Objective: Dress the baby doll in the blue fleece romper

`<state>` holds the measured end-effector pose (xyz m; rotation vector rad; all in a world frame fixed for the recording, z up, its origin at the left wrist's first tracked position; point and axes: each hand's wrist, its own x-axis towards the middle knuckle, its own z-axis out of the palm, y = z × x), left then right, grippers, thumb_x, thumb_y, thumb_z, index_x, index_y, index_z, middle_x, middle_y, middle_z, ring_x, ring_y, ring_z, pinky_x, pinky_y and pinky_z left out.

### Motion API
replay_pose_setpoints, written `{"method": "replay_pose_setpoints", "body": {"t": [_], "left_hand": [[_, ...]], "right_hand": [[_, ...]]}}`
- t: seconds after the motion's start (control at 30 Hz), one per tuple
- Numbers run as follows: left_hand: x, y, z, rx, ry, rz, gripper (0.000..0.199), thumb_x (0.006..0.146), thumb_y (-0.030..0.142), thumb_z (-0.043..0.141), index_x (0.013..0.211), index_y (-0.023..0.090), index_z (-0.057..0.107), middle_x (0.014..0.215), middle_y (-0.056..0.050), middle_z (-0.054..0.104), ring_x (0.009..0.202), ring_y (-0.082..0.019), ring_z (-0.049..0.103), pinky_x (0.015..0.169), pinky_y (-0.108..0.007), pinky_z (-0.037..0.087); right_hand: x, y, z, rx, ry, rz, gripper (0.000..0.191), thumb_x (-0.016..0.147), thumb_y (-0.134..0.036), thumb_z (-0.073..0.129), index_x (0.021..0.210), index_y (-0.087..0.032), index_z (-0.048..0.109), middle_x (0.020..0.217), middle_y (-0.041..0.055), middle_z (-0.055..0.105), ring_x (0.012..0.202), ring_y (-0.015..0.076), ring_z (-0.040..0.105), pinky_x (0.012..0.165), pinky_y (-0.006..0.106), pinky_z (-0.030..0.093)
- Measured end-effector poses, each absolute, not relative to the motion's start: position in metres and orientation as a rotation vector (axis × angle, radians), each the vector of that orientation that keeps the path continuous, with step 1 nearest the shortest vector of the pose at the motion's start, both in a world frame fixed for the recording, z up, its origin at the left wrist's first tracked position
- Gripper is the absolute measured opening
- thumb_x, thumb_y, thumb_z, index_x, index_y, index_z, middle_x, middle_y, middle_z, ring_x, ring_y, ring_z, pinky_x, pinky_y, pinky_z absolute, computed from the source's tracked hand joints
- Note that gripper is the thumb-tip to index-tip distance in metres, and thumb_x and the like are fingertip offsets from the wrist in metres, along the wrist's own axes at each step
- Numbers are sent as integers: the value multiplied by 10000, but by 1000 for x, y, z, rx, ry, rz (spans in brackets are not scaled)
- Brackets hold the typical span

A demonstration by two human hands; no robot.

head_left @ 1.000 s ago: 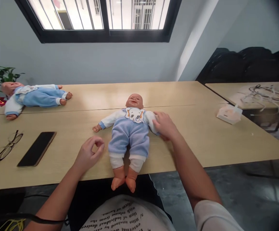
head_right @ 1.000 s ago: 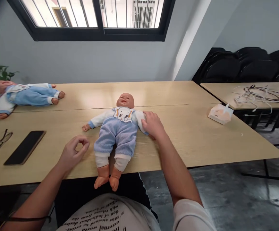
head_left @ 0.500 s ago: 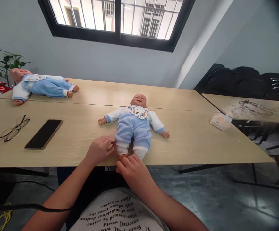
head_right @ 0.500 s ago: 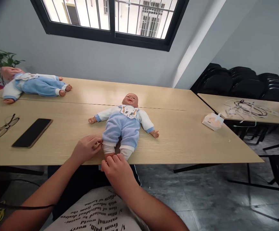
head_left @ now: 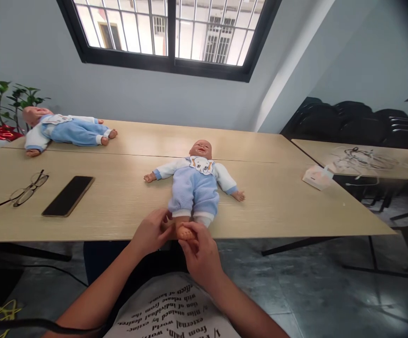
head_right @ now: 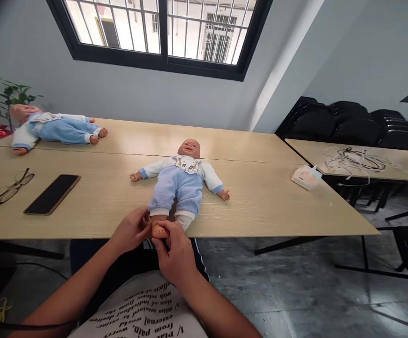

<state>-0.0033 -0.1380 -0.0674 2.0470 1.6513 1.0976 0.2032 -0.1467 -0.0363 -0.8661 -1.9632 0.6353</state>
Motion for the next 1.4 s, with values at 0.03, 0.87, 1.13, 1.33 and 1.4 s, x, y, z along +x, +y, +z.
{"method": "replay_pose_setpoints", "body": {"t": [0.03, 0.87, 1.13, 1.33, 1.4], "left_hand": [[1, -135, -69, 2000, 1654, 1099, 93, 923, 302, 578, 914, 209, 575, 808, -14, 617, 713, -178, 585, 635, -300, 469], [21, -176, -62, 2276, 1598, 1362, 144, 974, 239, 559, 1117, 241, 577, 1109, -89, 669, 1092, -265, 620, 983, -454, 513], [47, -157, -51, 2671, 1248, 884, 424, 904, 409, 762, 1295, 287, 650, 1205, -52, 727, 1132, -269, 636, 1103, -508, 442], [50, -152, -64, 2696, 1240, 990, 204, 942, 340, 734, 1131, 267, 709, 1065, -24, 759, 990, -213, 683, 1023, -444, 495], [50, -151, -66, 2646, 1218, 1102, 194, 926, 344, 757, 1094, 258, 713, 1048, -16, 764, 976, -196, 693, 1024, -431, 502]], "right_hand": [[202, -148, -37, -871, -1941, 650, 321, 986, -241, 588, 1302, -262, 534, 1154, 93, 685, 1027, 244, 695, 838, 371, 602], [218, -130, -37, -736, -2341, 327, 232, 979, -246, 619, 1207, -237, 661, 1029, 63, 733, 977, 235, 663, 998, 435, 516], [272, -87, -63, -1149, -2170, -55, 190, 1011, -240, 579, 1147, -207, 708, 989, 97, 721, 916, 249, 634, 824, 393, 490], [265, -98, -73, -976, -2125, -119, 91, 969, -166, 614, 999, -212, 686, 891, 59, 716, 844, 211, 630, 786, 354, 484], [265, -108, -78, -881, -2142, -61, 82, 953, -154, 630, 986, -221, 664, 869, 42, 706, 819, 197, 625, 761, 339, 489]]}}
